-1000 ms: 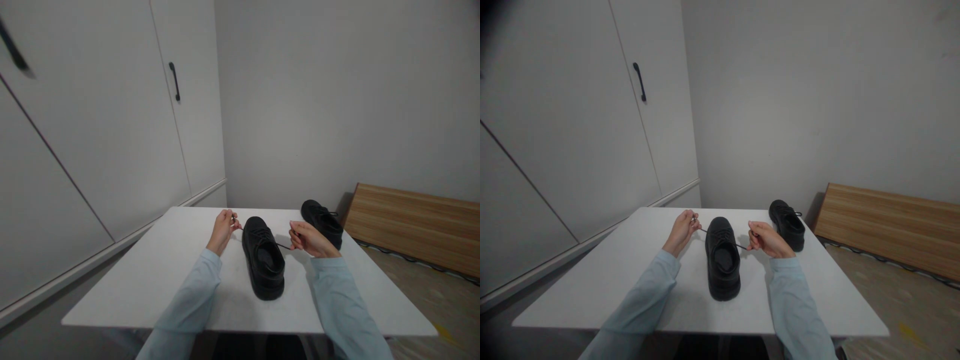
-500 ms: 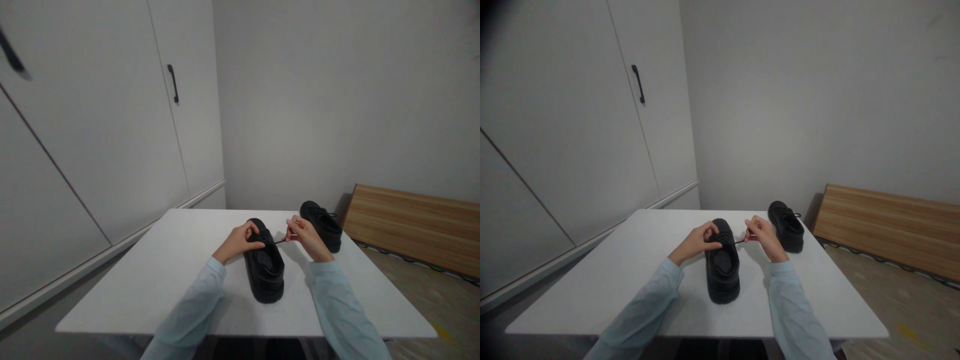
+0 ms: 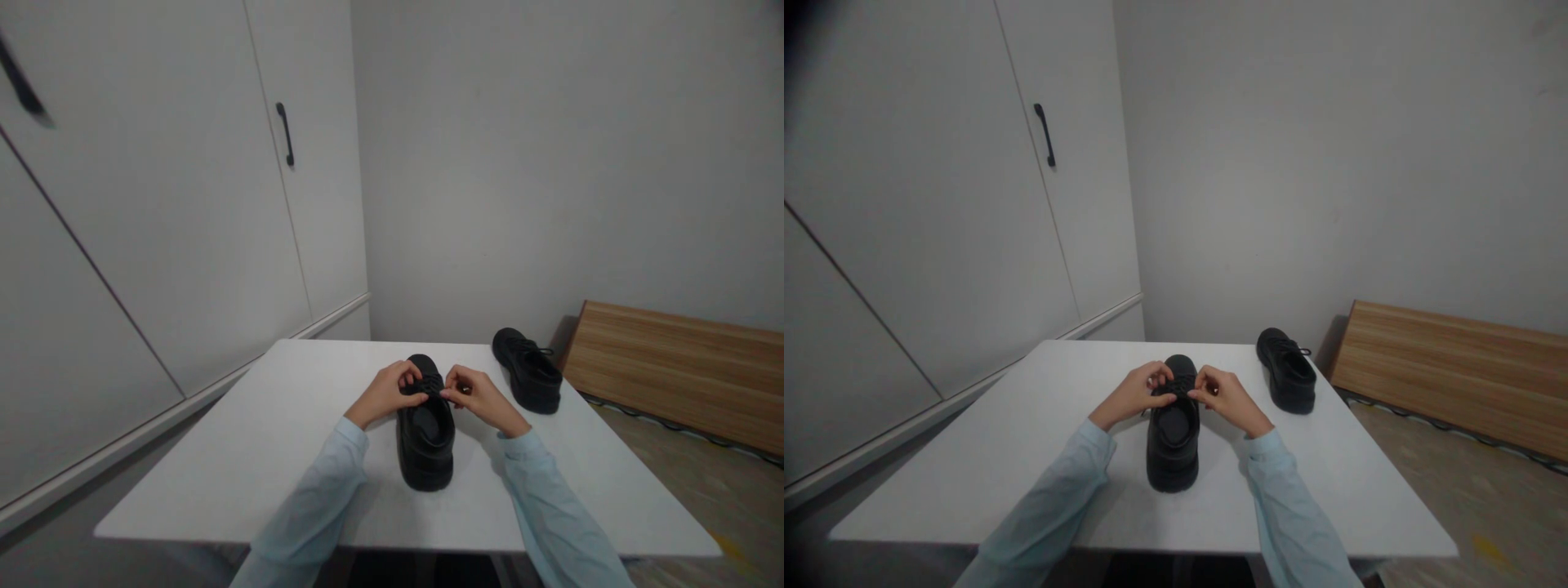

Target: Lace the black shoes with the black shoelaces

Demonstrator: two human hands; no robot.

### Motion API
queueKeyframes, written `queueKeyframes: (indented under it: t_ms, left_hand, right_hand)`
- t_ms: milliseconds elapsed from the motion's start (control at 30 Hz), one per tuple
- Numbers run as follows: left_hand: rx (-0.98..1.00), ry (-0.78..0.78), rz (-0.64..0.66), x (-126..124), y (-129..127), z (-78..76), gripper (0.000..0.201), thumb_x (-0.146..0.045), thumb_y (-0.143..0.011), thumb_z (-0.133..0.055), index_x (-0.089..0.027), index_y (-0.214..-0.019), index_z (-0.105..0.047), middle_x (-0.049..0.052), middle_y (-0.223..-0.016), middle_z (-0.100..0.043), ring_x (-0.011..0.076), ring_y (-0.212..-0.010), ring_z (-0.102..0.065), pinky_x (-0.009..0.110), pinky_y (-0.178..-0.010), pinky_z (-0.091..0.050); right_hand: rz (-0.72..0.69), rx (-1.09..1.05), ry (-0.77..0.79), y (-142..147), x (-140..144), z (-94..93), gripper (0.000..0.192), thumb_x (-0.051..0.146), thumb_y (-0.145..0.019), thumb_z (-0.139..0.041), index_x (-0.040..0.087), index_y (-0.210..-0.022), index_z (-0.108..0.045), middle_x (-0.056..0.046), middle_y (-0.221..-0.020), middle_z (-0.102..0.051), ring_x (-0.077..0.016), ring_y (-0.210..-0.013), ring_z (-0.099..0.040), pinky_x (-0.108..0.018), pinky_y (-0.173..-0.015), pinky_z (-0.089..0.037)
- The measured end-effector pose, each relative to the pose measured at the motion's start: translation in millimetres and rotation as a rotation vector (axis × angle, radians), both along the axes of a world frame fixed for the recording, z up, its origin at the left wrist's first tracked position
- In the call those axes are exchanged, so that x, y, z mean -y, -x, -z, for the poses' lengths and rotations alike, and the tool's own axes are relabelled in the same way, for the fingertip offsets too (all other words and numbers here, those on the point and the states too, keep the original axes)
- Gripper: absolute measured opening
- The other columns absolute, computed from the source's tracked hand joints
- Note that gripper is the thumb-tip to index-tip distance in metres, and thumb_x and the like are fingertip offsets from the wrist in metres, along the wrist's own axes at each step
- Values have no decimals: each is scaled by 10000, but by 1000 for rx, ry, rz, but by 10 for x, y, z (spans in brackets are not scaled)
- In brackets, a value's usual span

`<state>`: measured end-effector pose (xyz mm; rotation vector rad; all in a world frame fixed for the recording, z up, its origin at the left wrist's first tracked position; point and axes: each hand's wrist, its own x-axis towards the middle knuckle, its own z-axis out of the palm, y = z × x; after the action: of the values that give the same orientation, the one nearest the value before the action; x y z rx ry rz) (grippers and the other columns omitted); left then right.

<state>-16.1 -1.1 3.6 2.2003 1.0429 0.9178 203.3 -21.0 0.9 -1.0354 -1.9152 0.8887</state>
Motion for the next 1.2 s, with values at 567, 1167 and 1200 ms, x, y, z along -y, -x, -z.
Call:
queueKeyframes:
  t_ms: [567,1167,1200]
  left_hand:
    - [53,103,36,-17,-2,49,306,-404,-651,-712,-152,-736,-561,-28,-677,-543,105,-652,-490,219,-629,-383]
    - [65,115,64,-6,-24,28,285,-384,-668,-697,-154,-716,-537,-36,-660,-518,97,-633,-459,213,-610,-359]
    - [62,115,63,-5,-25,27,285,-386,-671,-694,-154,-715,-536,-34,-663,-519,97,-635,-460,212,-610,-361]
  right_hand:
    - [-200,226,216,-104,89,-122,360,456,-767,-624,123,-629,-628,21,-493,-524,-84,-472,-435,-214,-488,-311]
    - [-329,-73,422,-72,126,-187,302,232,-822,-388,107,-922,-645,96,-369,-346,-57,-339,-236,-203,-400,-171]
    - [-300,-94,414,-49,122,-182,304,244,-826,-406,103,-953,-643,98,-377,-342,-58,-348,-242,-203,-405,-177]
